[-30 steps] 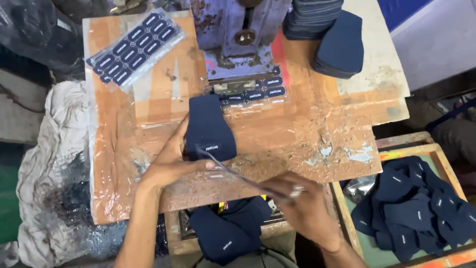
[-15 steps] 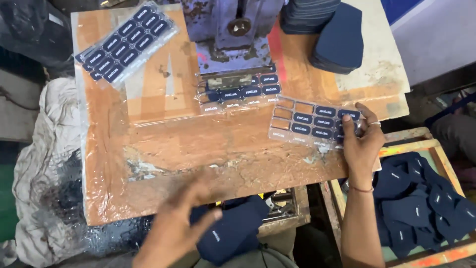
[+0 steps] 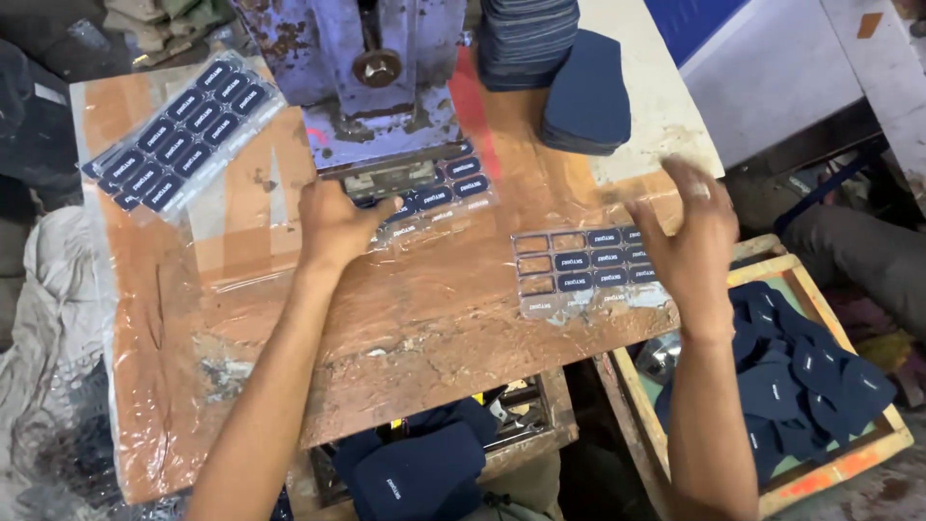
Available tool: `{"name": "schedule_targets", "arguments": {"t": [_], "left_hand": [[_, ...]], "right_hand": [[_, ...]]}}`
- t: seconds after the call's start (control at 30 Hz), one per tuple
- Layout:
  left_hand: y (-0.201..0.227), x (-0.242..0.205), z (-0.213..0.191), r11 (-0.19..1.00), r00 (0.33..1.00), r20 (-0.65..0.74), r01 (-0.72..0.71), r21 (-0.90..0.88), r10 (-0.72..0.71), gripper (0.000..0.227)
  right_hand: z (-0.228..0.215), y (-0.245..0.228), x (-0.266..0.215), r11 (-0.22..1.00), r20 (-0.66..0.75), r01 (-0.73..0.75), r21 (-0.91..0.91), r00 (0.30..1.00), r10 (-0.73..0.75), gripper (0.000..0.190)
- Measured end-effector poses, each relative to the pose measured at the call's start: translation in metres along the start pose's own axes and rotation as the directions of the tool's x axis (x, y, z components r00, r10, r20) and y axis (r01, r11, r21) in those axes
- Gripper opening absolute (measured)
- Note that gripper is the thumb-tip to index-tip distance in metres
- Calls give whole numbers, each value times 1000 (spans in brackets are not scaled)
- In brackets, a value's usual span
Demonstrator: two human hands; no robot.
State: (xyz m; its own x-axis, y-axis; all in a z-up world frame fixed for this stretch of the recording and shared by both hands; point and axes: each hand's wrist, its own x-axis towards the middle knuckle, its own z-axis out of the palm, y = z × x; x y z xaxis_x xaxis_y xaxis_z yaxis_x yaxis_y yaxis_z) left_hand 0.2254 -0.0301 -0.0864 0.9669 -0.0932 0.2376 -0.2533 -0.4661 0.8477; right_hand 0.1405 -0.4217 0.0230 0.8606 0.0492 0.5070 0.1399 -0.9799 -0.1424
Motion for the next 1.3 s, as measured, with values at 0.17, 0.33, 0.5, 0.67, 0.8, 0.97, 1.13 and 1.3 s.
{"name": "schedule_targets", "arguments": {"t": [0.17, 0.33, 0.5, 0.67, 0.8, 0.97, 1.13, 1.3], "left_hand": [[10, -31, -55, 976, 966, -142, -216, 8, 215, 82], [6, -146, -118, 896, 918, -50, 371, -244, -393, 56], [3, -184, -138, 854, 846, -154, 480, -200, -511, 39], [34, -178, -166, 771, 774, -374, 605, 200, -510, 70], [39, -165, -143, 696, 872, -474, 416, 584, -123, 95], [17, -110, -32, 814, 968, -2, -209, 542, 250, 71], [20, -95, -17, 765, 955, 90, -281, 580, 283, 61], [26, -95, -22, 792, 947, 115, -313, 525, 299, 59]], "right_hand": [[53, 11, 73, 932, 42, 233, 279, 966, -254, 52], [49, 24, 83, 886, 113, 211, 414, 953, -280, 36], [22, -26, 46, 926, 211, -40, 376, 977, -43, 13], [60, -111, -120, 810, 227, 568, 149, 777, -587, 37], [35, -157, -105, 847, 306, 482, 225, 790, -531, 68], [83, -144, -16, 780, 239, 544, 310, 749, -618, 71], [91, -128, 24, 755, 237, 491, 434, 746, -622, 45], [98, -130, 21, 730, 221, 421, 538, 765, -605, 27]]}}
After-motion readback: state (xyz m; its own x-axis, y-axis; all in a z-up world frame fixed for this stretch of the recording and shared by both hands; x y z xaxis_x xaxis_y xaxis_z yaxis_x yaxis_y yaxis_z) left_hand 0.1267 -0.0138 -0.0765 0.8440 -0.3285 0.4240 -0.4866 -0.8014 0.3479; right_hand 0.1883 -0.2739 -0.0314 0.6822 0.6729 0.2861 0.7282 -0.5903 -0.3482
